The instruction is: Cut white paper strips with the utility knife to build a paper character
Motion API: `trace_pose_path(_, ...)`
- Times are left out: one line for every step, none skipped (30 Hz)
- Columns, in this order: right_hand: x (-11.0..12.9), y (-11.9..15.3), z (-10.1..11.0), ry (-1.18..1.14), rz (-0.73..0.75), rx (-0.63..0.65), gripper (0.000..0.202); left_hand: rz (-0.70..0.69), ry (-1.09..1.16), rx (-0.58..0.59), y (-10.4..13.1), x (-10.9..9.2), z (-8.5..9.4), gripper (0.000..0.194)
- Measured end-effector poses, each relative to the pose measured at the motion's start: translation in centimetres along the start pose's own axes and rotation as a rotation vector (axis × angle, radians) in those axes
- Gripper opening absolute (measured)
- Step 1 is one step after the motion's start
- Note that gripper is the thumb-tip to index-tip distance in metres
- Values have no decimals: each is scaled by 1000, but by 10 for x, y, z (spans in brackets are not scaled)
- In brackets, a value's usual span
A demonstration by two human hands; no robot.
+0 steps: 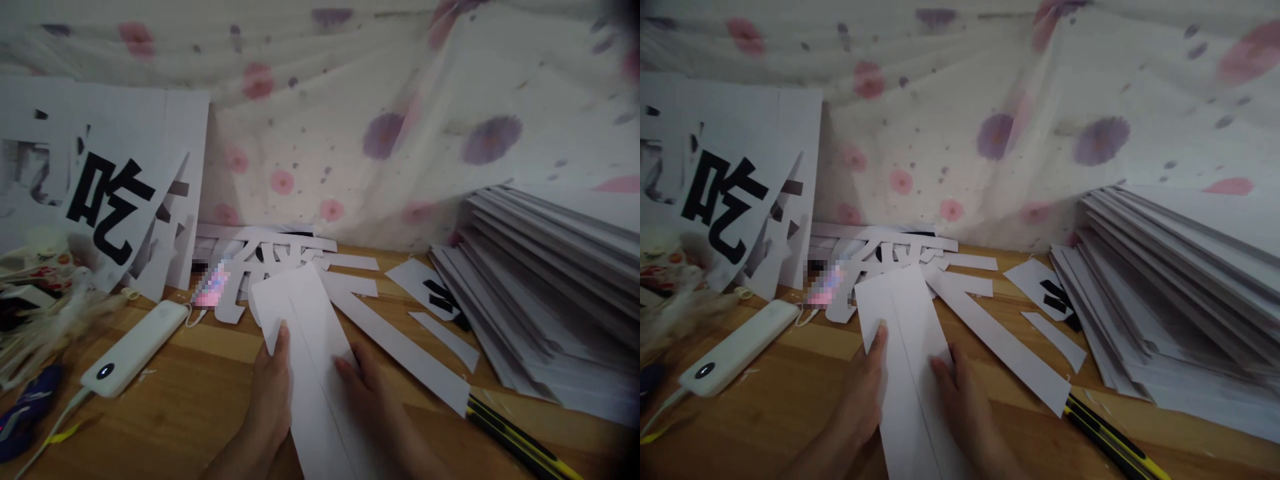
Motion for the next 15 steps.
trace_pose_path(0, -1, -1, 44, 2, 12, 33, -6, -23, -14, -2, 0, 3, 45)
trace_pose_path(-1, -2, -2, 82, 4, 24, 32, -24, -57, -45, -5, -2, 10, 43)
trace_pose_path(-2, -2, -2, 114, 8, 35, 30, -52, -96, -91, -9, -6, 18, 41)
trace_pose_path(-4, -2, -3, 145, 13, 44, 29, -97, -143, -149, -13, -13, 30, 39)
trace_pose_path(-6, -1, -4, 184, 19, 52, 29, -141, -175, -204, -18, -21, 41, 38)
trace_pose_path(-7, 0, -6, 227, 26, 57, 29, -173, -193, -241, -22, -29, 51, 40)
trace_pose_path(-8, 2, -8, 272, 38, 57, 28, -218, -207, -276, -25, -37, 62, 43)
trace_pose_path(-8, 5, -9, 314, 54, 51, 26, -269, -215, -308, -27, -45, 73, 44)
trace_pose_path(-8, 7, -10, 351, 75, 38, 24, -319, -228, -326, -28, -53, 83, 44)
trace_pose_path(-7, 9, -10, 380, 99, 24, 23, -373, -254, -334, -27, -59, 91, 44)
trace_pose_path(-6, 11, -8, 399, 124, 9, 23, -431, -301, -314, -25, -65, 97, 43)
trace_pose_path(-6, 12, -2, 410, 151, -19, 25, -488, -371, -262, -23, -69, 99, 41)
trace_pose_path(-7, 12, 9, 412, 177, -64, 27, -531, -442, -196, -20, -71, 99, 39)
trace_pose_path(-12, 11, 24, 411, 193, -110, 31, -558, -504, -116, -18, -70, 97, 38)
trace_pose_path(-17, 13, 49, 403, 224, -238, 34, -567, -546, -45, -15, -67, 96, 36)
Point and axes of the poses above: each hand's wrist, its own y-axis away from the middle knuckle, its own z-axis out of the back of the hand, x = y × z, the point moved 10 cm from there along -y, towards the middle knuckle, and after that the axes turned 12 degrees about -z, right-handed, at the moved point
